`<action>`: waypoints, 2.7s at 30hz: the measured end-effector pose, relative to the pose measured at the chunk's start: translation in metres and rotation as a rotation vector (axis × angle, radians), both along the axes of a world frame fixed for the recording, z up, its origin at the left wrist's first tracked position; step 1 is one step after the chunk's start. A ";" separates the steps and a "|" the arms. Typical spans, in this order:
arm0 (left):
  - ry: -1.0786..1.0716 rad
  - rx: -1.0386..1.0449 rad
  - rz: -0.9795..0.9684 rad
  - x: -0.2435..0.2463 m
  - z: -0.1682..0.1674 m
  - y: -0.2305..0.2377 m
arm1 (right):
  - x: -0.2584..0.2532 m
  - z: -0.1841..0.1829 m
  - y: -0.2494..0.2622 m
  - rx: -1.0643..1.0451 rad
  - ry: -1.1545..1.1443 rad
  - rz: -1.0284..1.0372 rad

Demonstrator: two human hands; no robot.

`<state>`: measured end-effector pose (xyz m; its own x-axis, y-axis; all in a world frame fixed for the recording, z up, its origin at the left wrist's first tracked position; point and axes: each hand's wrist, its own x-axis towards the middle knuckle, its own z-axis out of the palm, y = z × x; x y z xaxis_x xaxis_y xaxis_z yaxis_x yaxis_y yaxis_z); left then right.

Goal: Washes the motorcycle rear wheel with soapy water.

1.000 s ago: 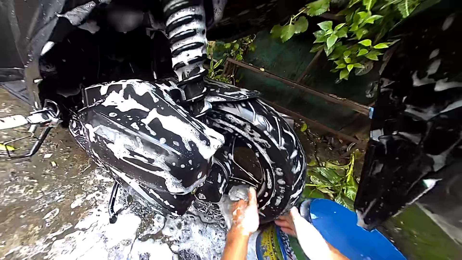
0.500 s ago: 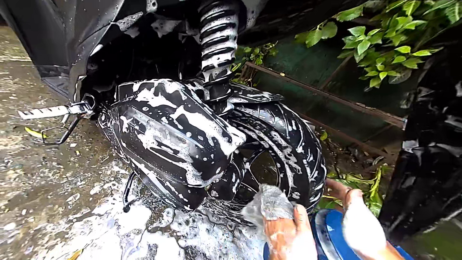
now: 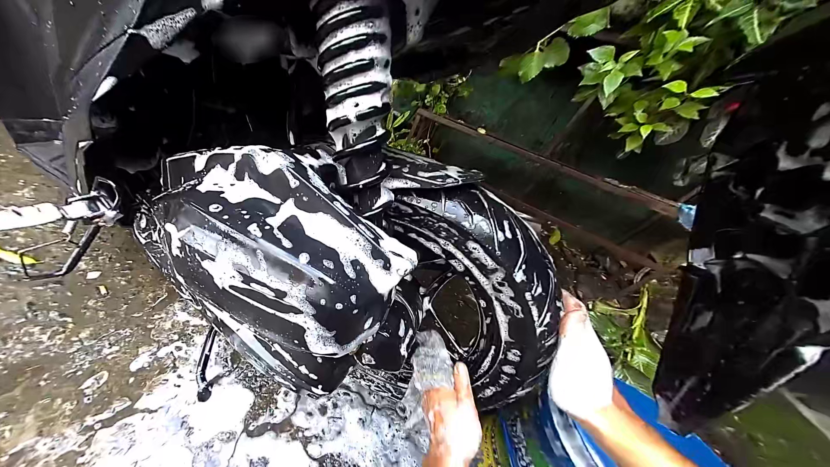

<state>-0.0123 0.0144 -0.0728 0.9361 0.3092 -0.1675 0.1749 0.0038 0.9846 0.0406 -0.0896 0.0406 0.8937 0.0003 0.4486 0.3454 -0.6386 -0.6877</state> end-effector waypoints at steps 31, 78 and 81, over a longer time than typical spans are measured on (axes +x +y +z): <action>0.165 0.023 0.045 0.031 -0.015 0.032 | 0.001 -0.011 -0.023 -0.136 -0.053 -0.040; 0.062 0.310 0.034 -0.025 -0.042 -0.015 | -0.007 -0.010 0.004 -0.118 -0.055 -0.054; 0.003 0.182 0.027 -0.005 -0.001 -0.005 | -0.001 -0.019 0.001 -0.084 -0.113 -0.050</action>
